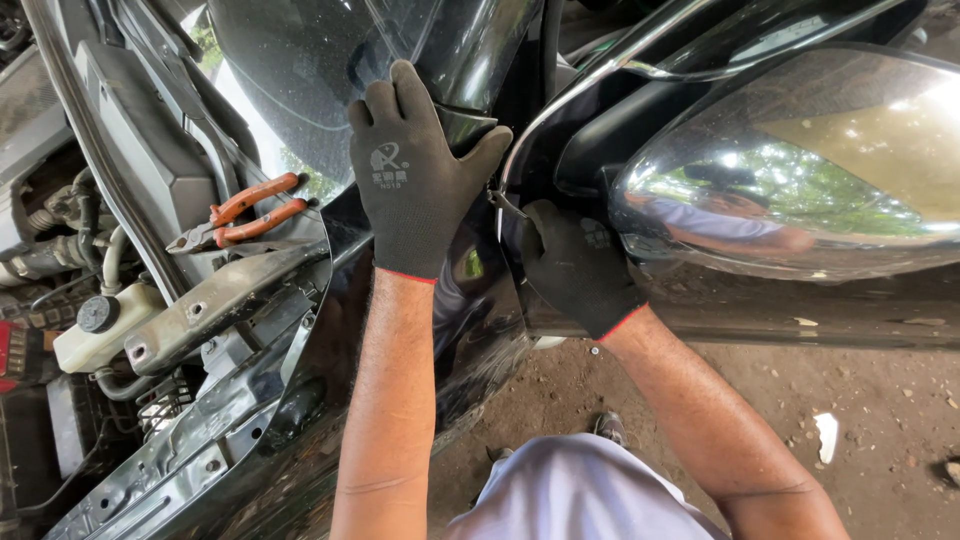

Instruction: The person uses a small metal pick tool to pry and release plastic retaining clips along the seam between the front fender and the door of a black car. The person works along the seam, releasing multiple clips one by one.

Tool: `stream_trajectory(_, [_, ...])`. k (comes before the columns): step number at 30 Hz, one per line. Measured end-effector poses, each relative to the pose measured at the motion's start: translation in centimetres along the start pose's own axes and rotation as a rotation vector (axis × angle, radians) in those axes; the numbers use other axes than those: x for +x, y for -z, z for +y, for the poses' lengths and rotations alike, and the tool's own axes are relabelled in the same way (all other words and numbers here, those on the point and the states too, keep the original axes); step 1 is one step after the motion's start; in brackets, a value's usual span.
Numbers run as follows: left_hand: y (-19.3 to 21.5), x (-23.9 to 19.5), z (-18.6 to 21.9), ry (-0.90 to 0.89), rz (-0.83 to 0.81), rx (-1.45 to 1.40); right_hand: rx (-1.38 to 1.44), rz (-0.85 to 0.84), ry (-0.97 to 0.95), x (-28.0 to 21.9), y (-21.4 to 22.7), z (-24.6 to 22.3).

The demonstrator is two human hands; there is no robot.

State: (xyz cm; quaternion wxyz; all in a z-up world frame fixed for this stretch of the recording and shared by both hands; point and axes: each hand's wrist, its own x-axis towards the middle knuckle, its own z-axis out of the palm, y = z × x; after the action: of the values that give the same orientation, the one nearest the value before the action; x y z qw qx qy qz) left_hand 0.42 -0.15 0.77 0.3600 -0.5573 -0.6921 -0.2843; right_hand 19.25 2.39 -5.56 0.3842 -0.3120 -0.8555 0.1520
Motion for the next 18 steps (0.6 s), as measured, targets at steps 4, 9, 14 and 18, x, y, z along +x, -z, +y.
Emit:
stream_trajectory(4, [-0.2,-0.1,-0.1,0.002,-0.022,-0.016,-0.009,-0.025,-0.007,0.0,-0.3,0.4])
stream_trajectory(9, [-0.5,-0.2,-0.2,-0.010,0.006,-0.004,-0.024,-0.139,-0.119,0.7,0.1,-0.3])
stream_trajectory(14, [-0.4,-0.2,-0.2,-0.013,0.006,-0.002,0.060,-0.083,-0.065,0.3,-1.5,1.4])
stream_trajectory(18, [-0.3,-0.1,-0.2,-0.007,0.007,-0.018,0.077,-0.002,0.338,-1.4,-6.3,6.9])
